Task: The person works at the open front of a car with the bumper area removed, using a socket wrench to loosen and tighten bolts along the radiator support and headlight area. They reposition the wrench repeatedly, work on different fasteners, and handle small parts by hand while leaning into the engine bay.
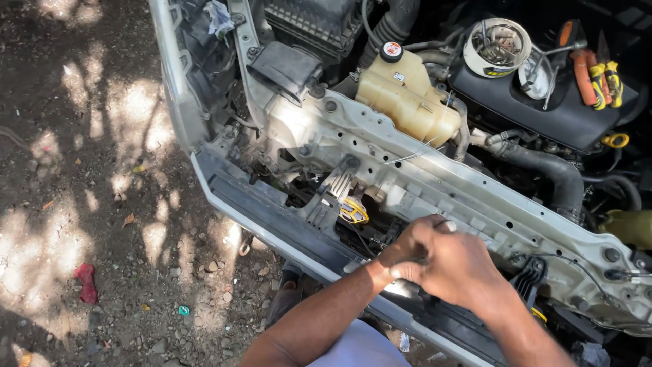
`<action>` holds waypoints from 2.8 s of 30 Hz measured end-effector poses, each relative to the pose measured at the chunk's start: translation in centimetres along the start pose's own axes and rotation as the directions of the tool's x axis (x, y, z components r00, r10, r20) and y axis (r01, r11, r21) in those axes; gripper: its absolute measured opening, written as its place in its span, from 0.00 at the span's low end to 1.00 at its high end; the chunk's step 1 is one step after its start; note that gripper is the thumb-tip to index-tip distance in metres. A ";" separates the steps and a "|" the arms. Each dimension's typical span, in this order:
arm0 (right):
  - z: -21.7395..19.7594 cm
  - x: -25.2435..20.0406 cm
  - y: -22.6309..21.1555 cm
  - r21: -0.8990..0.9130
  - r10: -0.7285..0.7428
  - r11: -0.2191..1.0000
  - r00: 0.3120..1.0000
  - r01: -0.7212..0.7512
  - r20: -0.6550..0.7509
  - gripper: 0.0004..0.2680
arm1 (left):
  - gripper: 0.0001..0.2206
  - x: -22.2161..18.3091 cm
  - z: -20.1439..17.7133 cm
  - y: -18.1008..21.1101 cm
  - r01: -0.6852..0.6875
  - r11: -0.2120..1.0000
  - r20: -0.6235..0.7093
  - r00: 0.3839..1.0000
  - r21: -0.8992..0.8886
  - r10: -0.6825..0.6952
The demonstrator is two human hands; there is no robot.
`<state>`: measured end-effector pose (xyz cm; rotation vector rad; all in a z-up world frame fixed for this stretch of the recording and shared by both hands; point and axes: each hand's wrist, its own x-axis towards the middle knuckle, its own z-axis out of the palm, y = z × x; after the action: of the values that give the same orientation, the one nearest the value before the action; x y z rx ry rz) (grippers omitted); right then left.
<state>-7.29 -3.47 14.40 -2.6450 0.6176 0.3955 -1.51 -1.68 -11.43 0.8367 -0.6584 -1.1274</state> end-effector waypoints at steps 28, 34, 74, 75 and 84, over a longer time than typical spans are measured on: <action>2.4 -6.2 0.7 -0.052 0.069 0.997 0.982 -0.061 0.178 0.09 | 0.15 0.3 3.1 4.5 0.254 0.960 -0.141 0.961 0.116 -0.237; -1.7 0.7 -0.9 -0.108 -0.013 0.994 1.000 0.013 -0.001 0.13 | 0.08 -1.8 6.5 11.4 0.407 0.804 -0.139 0.851 -0.433 -0.506; -0.3 -2.0 3.5 -0.056 -0.243 0.970 0.909 0.238 -0.339 0.14 | 0.12 -0.9 1.7 9.0 0.385 0.911 -0.041 0.923 0.148 -0.383; -0.1 -2.2 3.2 -0.038 -0.204 0.978 0.900 0.205 -0.385 0.12 | 0.12 -1.0 1.8 9.9 0.380 0.910 -0.047 0.925 0.163 -0.378; 0.9 -1.5 4.1 0.032 0.022 0.999 0.899 -0.010 -0.437 0.15 | 0.13 -3.2 -1.8 11.4 0.218 0.929 0.009 0.973 0.298 -0.232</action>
<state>-10.66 -5.90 12.90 -2.7149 0.7704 -0.2166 4.65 4.00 -2.93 1.1692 -0.7953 -1.2752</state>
